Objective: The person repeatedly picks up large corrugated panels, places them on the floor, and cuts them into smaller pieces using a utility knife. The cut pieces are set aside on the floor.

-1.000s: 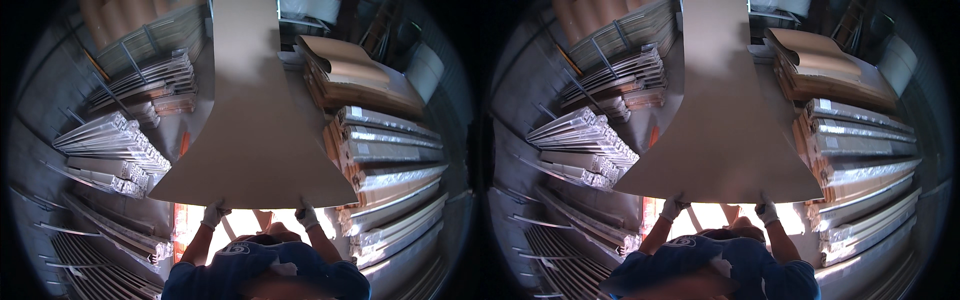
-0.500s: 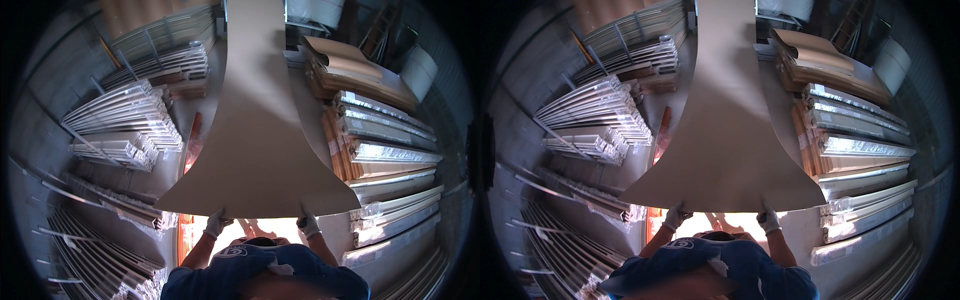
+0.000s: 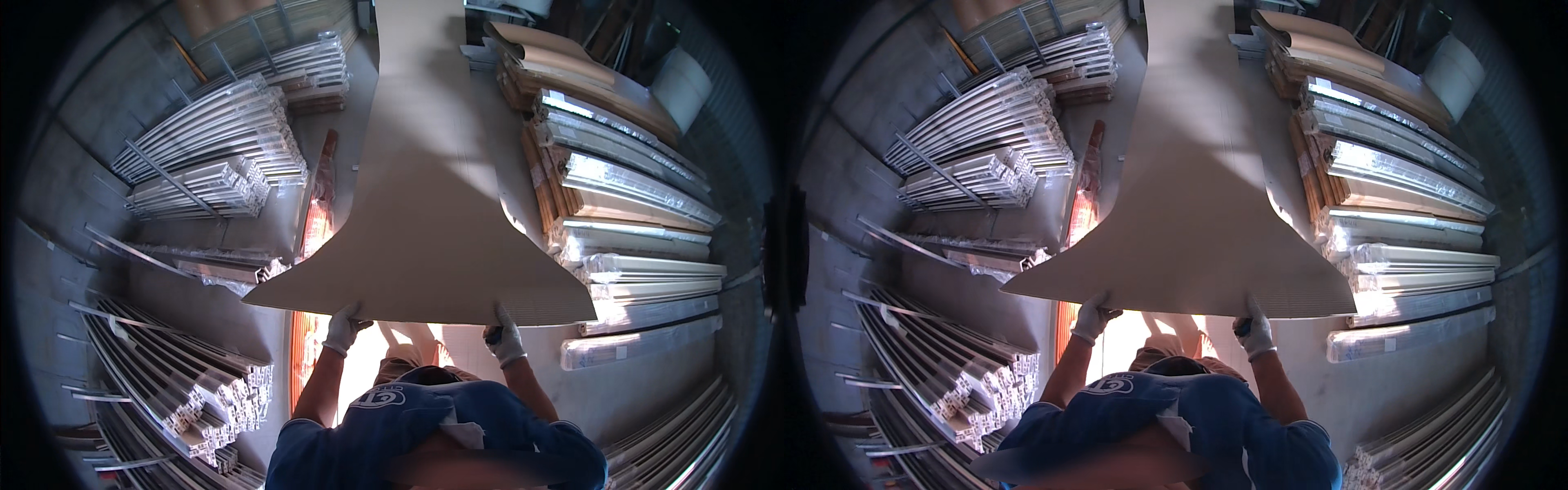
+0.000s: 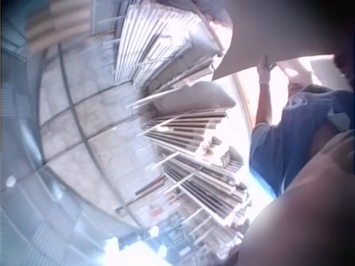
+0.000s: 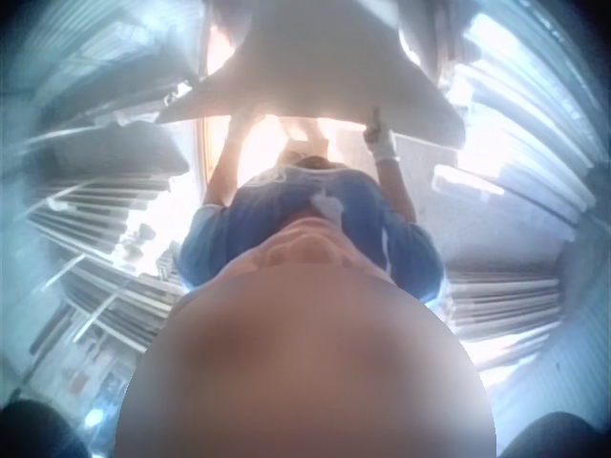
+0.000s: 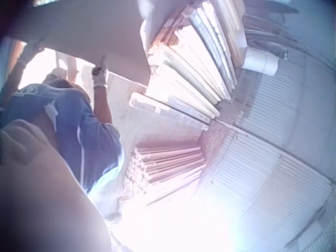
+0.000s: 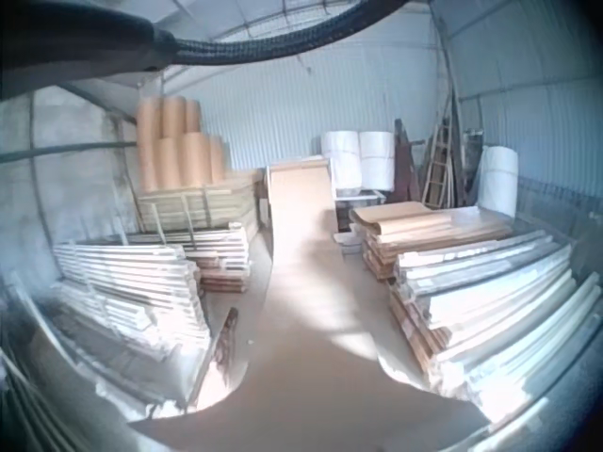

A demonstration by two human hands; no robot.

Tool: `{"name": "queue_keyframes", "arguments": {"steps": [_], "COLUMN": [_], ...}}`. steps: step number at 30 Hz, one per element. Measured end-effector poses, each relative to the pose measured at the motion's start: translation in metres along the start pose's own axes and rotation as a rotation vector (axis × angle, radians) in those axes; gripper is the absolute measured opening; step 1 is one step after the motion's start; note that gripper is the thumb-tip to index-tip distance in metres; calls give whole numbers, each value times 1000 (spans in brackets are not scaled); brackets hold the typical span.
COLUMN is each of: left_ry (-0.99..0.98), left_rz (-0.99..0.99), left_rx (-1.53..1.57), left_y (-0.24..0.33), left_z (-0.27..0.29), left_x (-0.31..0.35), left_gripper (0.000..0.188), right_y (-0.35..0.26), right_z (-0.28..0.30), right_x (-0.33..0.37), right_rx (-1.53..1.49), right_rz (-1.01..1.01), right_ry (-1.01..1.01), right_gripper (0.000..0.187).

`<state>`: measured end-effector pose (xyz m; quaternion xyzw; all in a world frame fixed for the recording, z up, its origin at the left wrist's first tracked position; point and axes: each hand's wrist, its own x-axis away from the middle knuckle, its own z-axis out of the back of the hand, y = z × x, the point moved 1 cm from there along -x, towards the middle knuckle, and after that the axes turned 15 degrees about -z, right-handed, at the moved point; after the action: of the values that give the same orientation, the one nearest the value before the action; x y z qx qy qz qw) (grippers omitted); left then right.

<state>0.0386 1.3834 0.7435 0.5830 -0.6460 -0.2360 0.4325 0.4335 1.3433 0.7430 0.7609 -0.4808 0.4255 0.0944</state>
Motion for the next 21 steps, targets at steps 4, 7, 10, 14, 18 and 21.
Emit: {"name": "queue_keyframes", "arguments": {"steps": [4, 7, 10, 14, 18, 21], "left_ry": [-36, -53, -13, 136, 217, 266], "left_rz": [-1, 20, 65, 194, 219, 185], "left_rx": [26, -17, 9, -9, -24, -10], "left_y": [-16, -36, -65, -89, -124, -153], "left_z": [30, 63, 90, 132, 161, 186], "left_x": [83, 142, 208, 312, 401, 463], "left_gripper": [30, 30, 27, 25, 24, 21], "right_y": [62, 111, 156, 218, 273, 312], "right_z": [38, 76, 123, 194, 264, 313], "right_x": [64, 102, 133, 178, 210, 235], "right_rx": [15, -26, -63, -21, 23, 9], "right_rz": [75, 86, -1, -86, -185, -272], "right_ry": [15, 18, 30, 0, 203, 193], "right_gripper": [18, 17, 15, 22, 29, 31]}}
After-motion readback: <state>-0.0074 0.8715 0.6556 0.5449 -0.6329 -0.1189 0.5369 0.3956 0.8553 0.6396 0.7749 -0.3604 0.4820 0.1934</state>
